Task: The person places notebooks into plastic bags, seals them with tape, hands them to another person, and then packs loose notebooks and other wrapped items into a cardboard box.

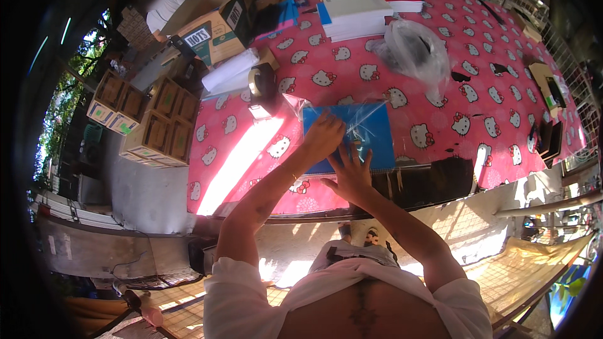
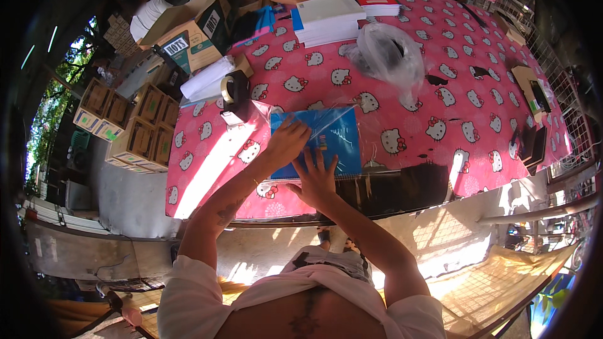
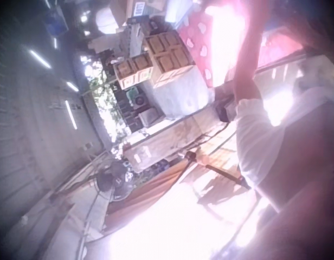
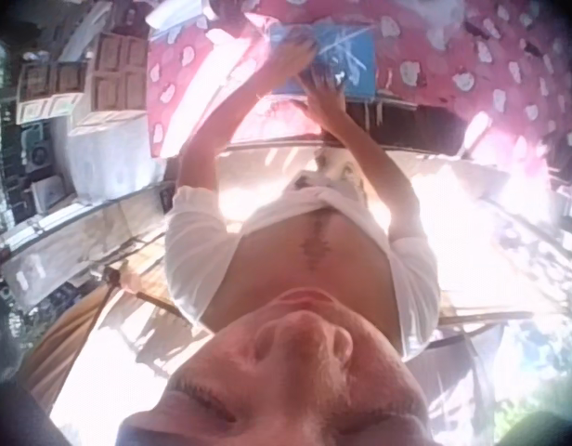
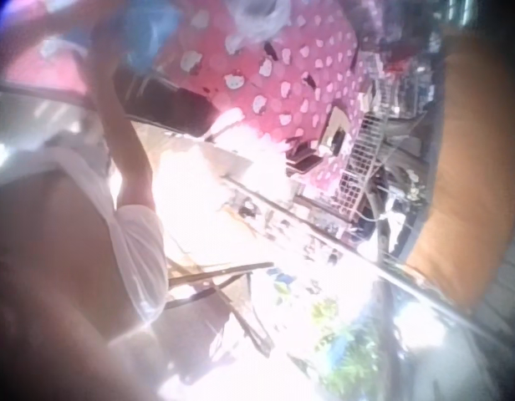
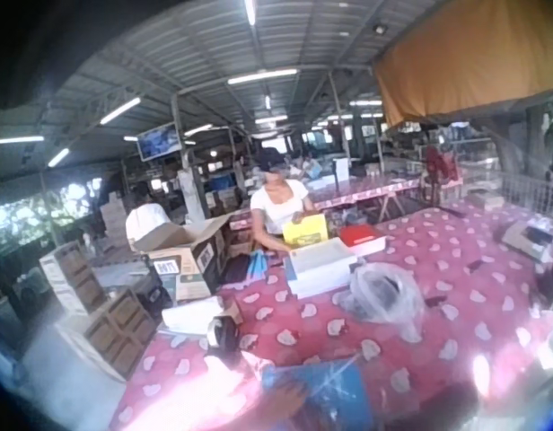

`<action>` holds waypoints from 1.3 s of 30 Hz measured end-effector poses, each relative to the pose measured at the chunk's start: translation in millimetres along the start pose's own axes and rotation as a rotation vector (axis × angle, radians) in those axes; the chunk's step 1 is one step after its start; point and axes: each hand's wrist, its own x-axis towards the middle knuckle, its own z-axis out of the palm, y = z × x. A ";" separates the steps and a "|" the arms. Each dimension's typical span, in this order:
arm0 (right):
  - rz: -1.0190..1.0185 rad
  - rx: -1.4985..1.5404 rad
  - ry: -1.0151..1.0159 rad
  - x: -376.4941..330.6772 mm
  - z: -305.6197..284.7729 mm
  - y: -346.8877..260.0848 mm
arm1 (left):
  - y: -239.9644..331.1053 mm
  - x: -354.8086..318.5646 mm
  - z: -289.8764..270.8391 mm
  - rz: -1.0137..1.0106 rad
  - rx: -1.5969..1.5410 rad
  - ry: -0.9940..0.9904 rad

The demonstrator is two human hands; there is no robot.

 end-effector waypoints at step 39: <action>0.360 -0.036 -0.015 52.5 -130.0 248.5 | 66.3 -15.6 18.9 -0.424 -0.291 0.037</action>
